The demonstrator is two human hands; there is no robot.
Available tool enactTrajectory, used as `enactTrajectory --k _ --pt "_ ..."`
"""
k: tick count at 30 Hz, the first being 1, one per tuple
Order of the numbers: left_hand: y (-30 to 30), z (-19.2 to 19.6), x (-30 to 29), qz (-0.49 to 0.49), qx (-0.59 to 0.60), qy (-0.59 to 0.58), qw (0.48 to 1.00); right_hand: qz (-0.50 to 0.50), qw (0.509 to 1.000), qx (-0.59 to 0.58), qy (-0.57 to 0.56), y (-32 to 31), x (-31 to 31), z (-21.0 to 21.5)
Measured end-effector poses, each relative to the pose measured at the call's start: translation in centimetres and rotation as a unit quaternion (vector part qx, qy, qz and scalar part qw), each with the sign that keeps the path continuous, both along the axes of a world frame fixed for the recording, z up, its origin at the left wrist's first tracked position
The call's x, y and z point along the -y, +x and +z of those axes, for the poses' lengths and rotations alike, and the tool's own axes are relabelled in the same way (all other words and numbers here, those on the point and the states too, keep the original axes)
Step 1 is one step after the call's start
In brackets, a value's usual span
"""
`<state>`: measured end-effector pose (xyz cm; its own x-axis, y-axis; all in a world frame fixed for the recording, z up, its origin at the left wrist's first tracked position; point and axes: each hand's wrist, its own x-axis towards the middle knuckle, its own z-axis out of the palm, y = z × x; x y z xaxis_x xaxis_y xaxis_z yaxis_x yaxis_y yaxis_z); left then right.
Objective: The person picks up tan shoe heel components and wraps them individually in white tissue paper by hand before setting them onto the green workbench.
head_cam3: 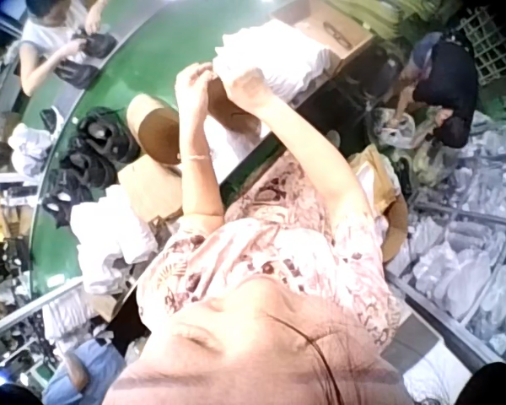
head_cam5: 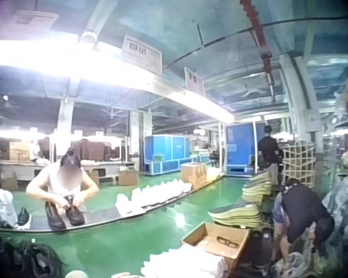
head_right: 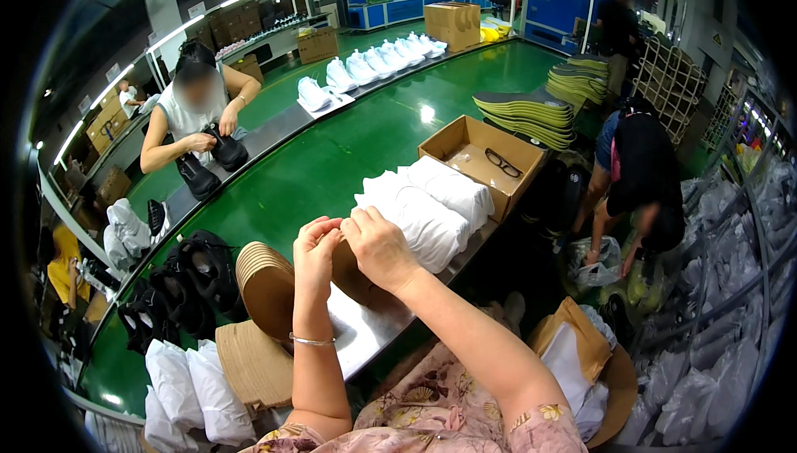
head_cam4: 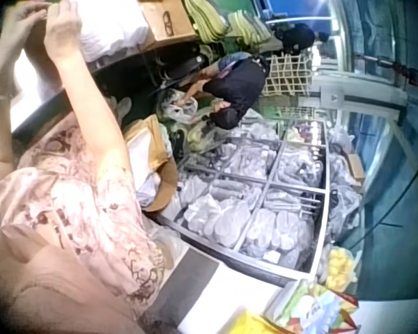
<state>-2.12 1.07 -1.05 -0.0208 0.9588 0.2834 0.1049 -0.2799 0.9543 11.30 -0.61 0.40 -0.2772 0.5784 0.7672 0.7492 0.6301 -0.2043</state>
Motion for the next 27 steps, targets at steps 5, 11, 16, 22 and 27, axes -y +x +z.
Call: enactTrajectory --k 5,11,16,22,27 --pt "-0.2 0.0 -0.2 -0.054 0.073 -0.040 0.995 0.007 0.999 0.035 0.009 0.5 0.5 0.4" --pt "0.0 0.6 0.3 -0.062 0.051 -0.035 0.996 0.008 0.999 0.035 0.016 0.6 1.7 0.1" --pt "-0.2 0.3 0.2 -0.080 0.051 -0.039 0.995 -0.004 0.999 0.037 0.032 0.6 2.1 -0.2" --pt "-0.6 -0.3 0.0 -0.089 0.021 -0.017 0.996 0.015 1.000 0.023 0.015 0.8 2.4 -0.4" --pt "-0.7 1.1 1.1 -0.097 -0.058 0.012 0.994 0.012 1.000 -0.013 0.014 0.9 2.4 -0.7"
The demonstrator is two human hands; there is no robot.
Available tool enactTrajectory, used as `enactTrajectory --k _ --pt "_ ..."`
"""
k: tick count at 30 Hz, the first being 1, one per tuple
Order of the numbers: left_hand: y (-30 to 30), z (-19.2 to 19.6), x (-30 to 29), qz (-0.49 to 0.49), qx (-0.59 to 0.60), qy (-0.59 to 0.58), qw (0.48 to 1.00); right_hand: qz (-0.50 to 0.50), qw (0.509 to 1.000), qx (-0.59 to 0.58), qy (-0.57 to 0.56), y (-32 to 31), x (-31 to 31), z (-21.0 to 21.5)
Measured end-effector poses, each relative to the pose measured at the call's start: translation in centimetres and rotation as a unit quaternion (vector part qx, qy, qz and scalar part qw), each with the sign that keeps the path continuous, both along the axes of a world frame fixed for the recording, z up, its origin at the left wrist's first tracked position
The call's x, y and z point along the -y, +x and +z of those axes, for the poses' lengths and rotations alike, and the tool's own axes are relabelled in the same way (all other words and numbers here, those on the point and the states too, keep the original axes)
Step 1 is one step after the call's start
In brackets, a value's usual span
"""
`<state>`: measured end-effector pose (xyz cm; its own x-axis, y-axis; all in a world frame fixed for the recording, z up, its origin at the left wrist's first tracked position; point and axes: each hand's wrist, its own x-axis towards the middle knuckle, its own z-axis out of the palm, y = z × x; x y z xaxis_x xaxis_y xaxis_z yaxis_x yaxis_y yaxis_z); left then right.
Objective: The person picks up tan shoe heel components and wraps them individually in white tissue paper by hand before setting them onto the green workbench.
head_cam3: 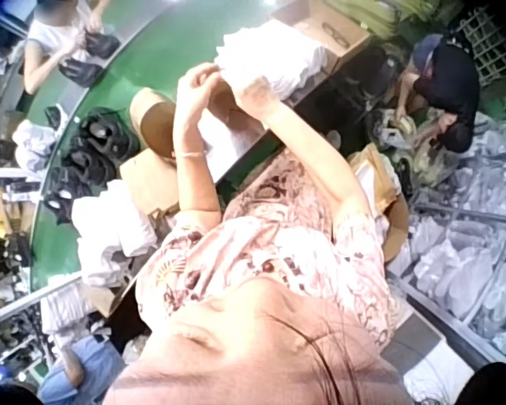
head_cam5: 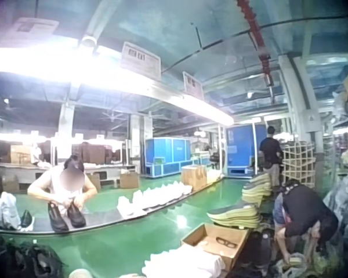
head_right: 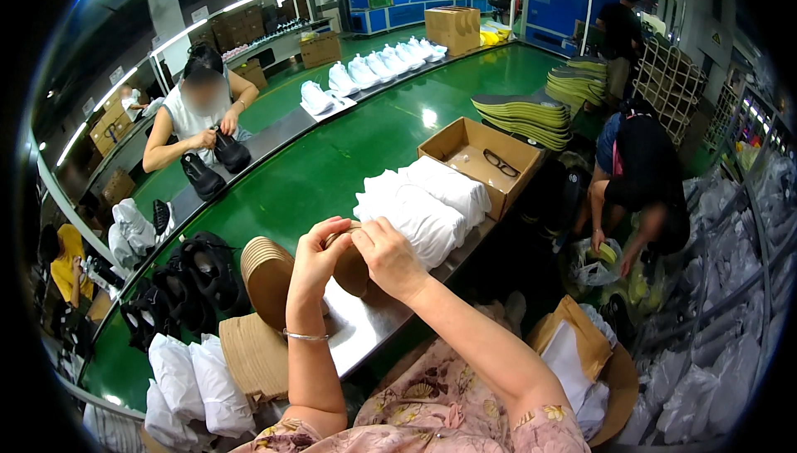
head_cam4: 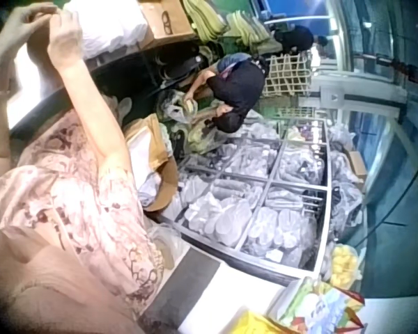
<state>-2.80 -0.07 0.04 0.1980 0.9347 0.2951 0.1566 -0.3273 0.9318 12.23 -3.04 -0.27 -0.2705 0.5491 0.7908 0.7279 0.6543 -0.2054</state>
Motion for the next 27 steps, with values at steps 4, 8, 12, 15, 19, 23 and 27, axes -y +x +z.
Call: enactTrajectory --k 4,8,12,15,19,23,27 --pt "-0.26 0.21 0.84 -0.009 0.012 0.007 1.000 0.002 1.000 -0.023 0.005 -0.11 -0.01 -0.18" --pt "-0.32 0.03 0.28 -0.032 0.094 -0.062 0.993 0.010 1.000 -0.016 0.006 -0.09 -0.25 -0.39" --pt "-0.17 0.59 0.25 -0.026 0.092 -0.084 0.992 0.035 0.999 -0.005 0.019 0.22 -0.20 -0.10" --pt "-0.09 0.73 0.05 -0.029 0.074 -0.080 0.994 0.047 0.999 -0.005 0.021 0.45 -0.20 -0.15" --pt "0.00 0.44 0.03 -0.025 0.060 -0.075 0.995 0.045 0.999 0.003 0.014 0.63 0.18 -0.30" --pt "-0.13 0.34 -0.07 -0.041 0.070 -0.086 0.993 0.049 0.999 -0.004 0.012 0.71 0.51 -0.57" --pt "-0.18 0.16 -0.15 -0.047 0.046 -0.059 0.996 0.012 0.999 0.010 0.035 0.52 0.69 -0.17"
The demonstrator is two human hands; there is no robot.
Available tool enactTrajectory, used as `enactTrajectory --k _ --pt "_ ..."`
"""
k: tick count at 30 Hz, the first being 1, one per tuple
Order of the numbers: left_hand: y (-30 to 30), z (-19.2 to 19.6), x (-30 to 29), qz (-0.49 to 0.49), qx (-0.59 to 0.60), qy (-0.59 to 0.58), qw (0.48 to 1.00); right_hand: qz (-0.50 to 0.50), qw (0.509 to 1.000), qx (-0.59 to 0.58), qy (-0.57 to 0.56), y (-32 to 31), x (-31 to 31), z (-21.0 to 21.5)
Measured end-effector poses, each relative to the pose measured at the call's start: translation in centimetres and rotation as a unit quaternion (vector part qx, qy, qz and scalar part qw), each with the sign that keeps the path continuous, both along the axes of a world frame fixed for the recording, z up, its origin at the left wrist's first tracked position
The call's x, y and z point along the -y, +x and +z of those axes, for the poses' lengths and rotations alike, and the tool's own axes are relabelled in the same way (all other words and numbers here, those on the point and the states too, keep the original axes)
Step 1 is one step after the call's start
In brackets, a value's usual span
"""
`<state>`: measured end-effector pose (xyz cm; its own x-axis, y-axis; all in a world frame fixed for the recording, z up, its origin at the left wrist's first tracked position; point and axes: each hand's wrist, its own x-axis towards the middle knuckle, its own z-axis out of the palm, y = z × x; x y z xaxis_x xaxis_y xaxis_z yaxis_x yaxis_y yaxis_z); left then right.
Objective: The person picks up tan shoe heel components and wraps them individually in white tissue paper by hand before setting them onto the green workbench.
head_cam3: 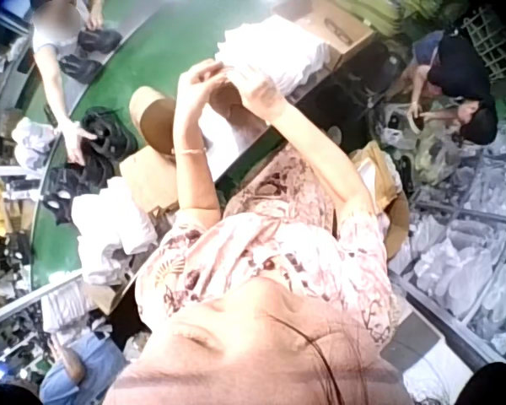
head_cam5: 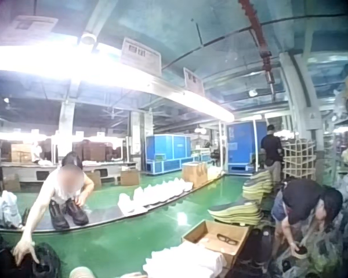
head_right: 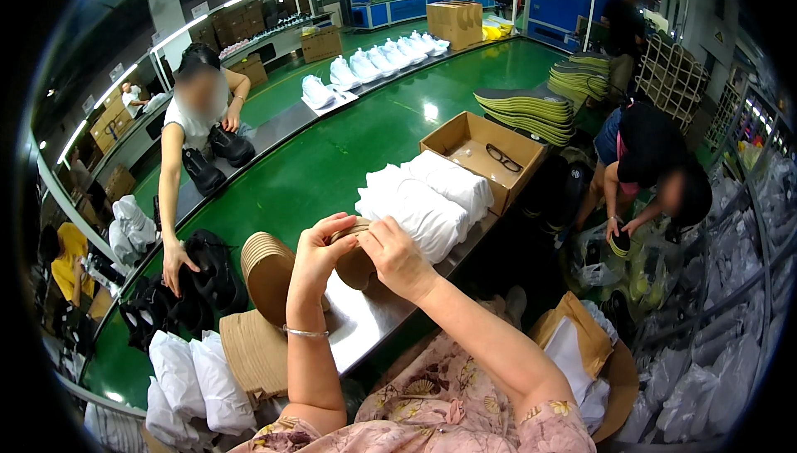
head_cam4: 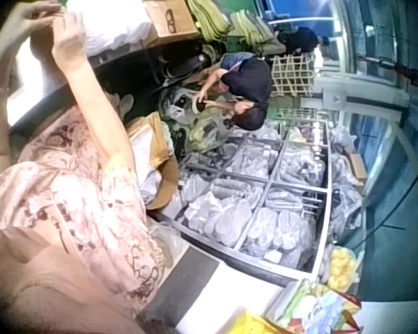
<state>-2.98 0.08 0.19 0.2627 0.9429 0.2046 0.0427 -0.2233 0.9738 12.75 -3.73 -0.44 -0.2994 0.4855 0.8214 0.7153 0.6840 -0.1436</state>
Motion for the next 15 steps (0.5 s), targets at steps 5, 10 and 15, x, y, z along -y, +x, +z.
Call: enactTrajectory --k 5,10,15 --pt "0.8 0.2 1.1 0.033 -0.064 0.076 0.995 -0.100 0.992 0.070 0.032 -0.6 0.1 0.2" --pt "0.2 -0.6 -0.3 0.050 -0.038 0.030 0.998 -0.102 0.989 0.098 0.043 -1.2 -0.4 0.3" --pt "0.6 -0.4 -0.5 0.083 -0.114 0.111 0.984 -0.052 0.988 0.136 0.056 -0.3 0.2 0.3"
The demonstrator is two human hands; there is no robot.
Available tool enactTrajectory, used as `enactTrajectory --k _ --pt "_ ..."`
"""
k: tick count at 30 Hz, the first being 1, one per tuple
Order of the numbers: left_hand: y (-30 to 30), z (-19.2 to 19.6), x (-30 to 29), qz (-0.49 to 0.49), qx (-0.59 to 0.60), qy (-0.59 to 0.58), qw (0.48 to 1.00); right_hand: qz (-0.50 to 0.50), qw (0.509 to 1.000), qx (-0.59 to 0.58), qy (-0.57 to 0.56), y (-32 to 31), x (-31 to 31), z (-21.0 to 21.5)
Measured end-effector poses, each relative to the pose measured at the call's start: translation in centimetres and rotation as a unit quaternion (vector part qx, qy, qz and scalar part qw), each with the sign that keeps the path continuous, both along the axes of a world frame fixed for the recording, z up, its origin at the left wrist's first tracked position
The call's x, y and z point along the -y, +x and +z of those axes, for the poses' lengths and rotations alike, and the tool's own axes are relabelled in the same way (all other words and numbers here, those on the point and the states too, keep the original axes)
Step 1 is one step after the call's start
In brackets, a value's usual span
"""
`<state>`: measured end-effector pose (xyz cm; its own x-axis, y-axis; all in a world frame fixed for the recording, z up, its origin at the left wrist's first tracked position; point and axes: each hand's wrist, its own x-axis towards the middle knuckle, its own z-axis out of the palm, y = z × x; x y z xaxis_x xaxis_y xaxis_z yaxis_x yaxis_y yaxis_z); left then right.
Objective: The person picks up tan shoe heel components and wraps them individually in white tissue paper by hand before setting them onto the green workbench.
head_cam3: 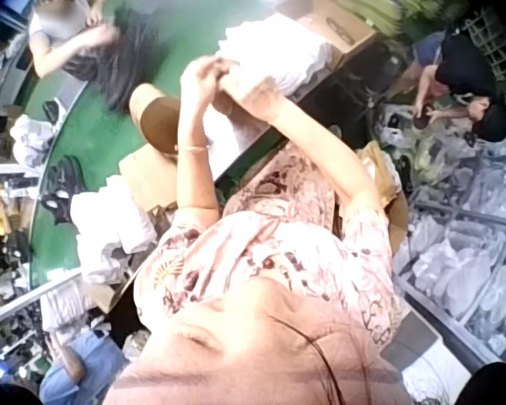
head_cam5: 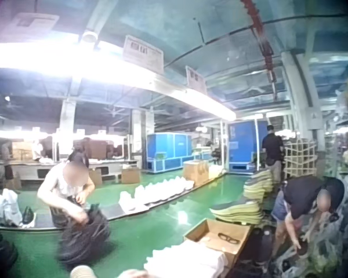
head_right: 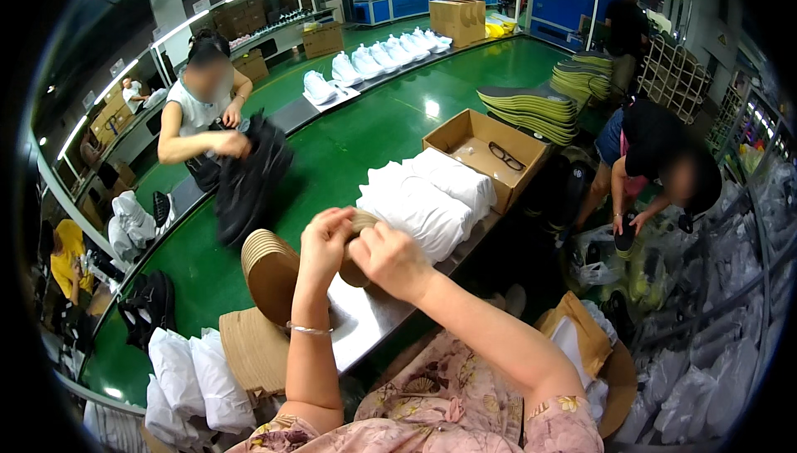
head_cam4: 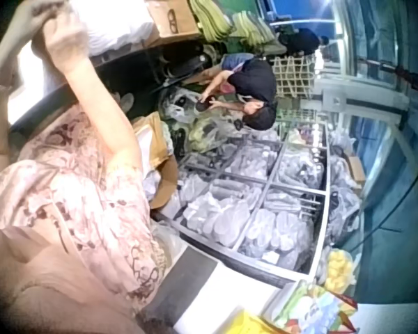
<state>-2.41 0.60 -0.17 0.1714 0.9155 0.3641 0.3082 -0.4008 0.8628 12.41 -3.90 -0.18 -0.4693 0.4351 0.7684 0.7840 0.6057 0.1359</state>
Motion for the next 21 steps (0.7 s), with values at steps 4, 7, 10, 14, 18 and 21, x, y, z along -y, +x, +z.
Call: enactTrajectory --k 4,7,10,14,18,21 --pt "0.5 -0.2 0.2 0.018 -0.008 0.012 1.000 0.039 0.999 0.023 -0.019 0.7 1.9 -0.2" --pt "1.7 0.8 1.0 0.020 -0.055 0.043 0.997 0.019 1.000 0.001 0.002 1.5 1.3 0.0" --pt "0.8 -0.3 0.7 0.062 -0.087 0.079 0.991 0.005 1.000 0.022 0.009 2.3 2.4 0.1" --pt "-0.6 0.0 0.5 0.108 -0.119 0.076 0.984 -0.064 0.997 -0.027 0.045 3.8 4.3 1.3" --pt "0.0 -0.6 0.8 0.118 -0.144 0.096 0.978 -0.048 0.990 -0.136 0.002 6.1 4.9 1.8" --pt "-0.1 -0.3 1.6 0.096 -0.170 0.078 0.978 -0.048 0.984 -0.171 -0.006 7.1 5.4 2.3"
